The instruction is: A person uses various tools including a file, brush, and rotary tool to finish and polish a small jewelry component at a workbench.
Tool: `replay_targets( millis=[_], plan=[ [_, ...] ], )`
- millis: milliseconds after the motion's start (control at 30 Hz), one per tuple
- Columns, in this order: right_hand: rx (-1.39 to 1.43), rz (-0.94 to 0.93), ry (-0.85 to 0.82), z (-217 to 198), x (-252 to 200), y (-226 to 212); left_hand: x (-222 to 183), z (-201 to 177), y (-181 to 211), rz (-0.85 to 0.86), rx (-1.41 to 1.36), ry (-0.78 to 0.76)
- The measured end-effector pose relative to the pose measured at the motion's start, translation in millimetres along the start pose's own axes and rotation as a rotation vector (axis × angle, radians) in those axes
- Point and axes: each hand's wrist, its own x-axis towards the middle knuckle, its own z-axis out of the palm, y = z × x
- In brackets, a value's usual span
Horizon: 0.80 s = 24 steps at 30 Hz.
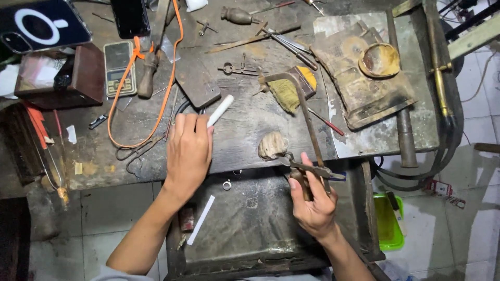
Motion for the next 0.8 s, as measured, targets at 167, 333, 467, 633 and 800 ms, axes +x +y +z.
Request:
replay_targets(
  millis=[167,333,467,633,800],
  plan=[
    [0.197,-0.112,0.024,6.9,1.6,6.5,10.1,-10.4,16.7,-0.043,-0.763,-0.086],
    [0.2,-0.145,0.046,8.6,9.6,5.0,6.6,0.5,39.4,-0.191,-1.095,-0.282],
    [0.217,-0.122,0.096,6.4,24.2,-4.1,5.1,0.5,51.1,-0.327,-1.437,-0.375],
    [0.204,-0.123,0.099,7.6,21.4,-5.4,-1.2,10.5,44.2,-0.476,-1.542,-0.385],
    [0.178,-0.106,0.111,5.6,19.3,-7.3,-4.4,10.3,45.3,-0.526,-1.556,-0.382]
  ],
)
